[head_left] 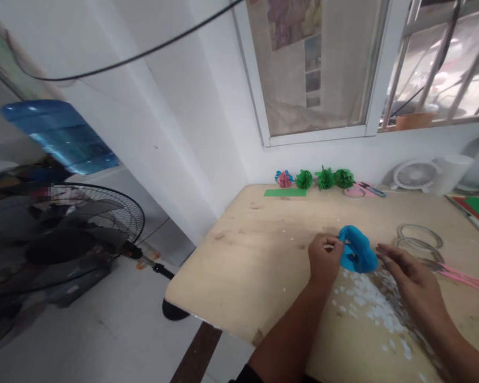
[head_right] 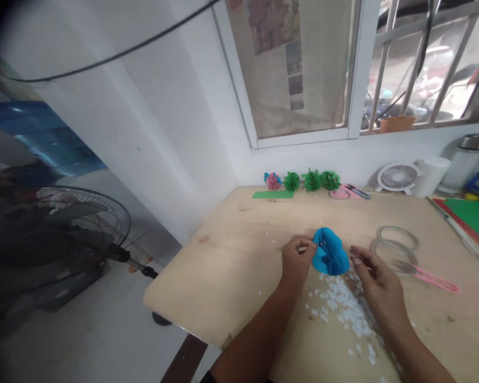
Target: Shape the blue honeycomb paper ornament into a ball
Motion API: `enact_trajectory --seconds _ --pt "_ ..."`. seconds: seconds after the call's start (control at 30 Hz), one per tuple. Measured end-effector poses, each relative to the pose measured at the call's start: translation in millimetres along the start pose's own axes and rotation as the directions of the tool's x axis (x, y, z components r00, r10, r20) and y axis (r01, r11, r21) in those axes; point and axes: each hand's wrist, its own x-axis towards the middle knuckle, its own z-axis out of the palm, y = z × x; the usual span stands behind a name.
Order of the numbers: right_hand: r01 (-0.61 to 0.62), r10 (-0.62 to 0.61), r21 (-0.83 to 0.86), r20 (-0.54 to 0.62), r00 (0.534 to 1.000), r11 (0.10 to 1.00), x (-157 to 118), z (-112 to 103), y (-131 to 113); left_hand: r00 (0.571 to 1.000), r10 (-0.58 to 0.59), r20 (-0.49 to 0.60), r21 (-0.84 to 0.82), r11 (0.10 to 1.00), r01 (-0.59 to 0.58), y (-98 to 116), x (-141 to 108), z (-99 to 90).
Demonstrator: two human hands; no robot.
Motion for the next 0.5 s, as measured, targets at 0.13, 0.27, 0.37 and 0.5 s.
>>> enact_trajectory --seconds 0.13,0.27,0.37,0.5 --pt "0.134 -0.136 -0.11 -0.006 0.991 0.985 -3.8 1.6 -2.1 0.99 0.141 0.0 0.112 0.984 -0.14 0.0 -2.8 -1.5" --pt "0.333 -0.327 -0.155 0.062 0.943 0.93 -8.0 2.2 -4.8 0.972 0.234 0.008 0.174 0.957 -0.232 -2.2 -5.0 -1.0" --pt "0.441 -0.429 -0.148 0.107 0.897 0.885 -10.7 3.3 -6.4 0.959 0.282 0.009 0.218 0.936 -0.277 -4.3 -6.5 0.1" --pt "0.514 -0.497 -0.158 0.135 0.857 0.843 -12.3 5.8 -3.8 0.941 0.337 0.019 0.289 0.9 -0.328 -7.1 -7.6 0.9"
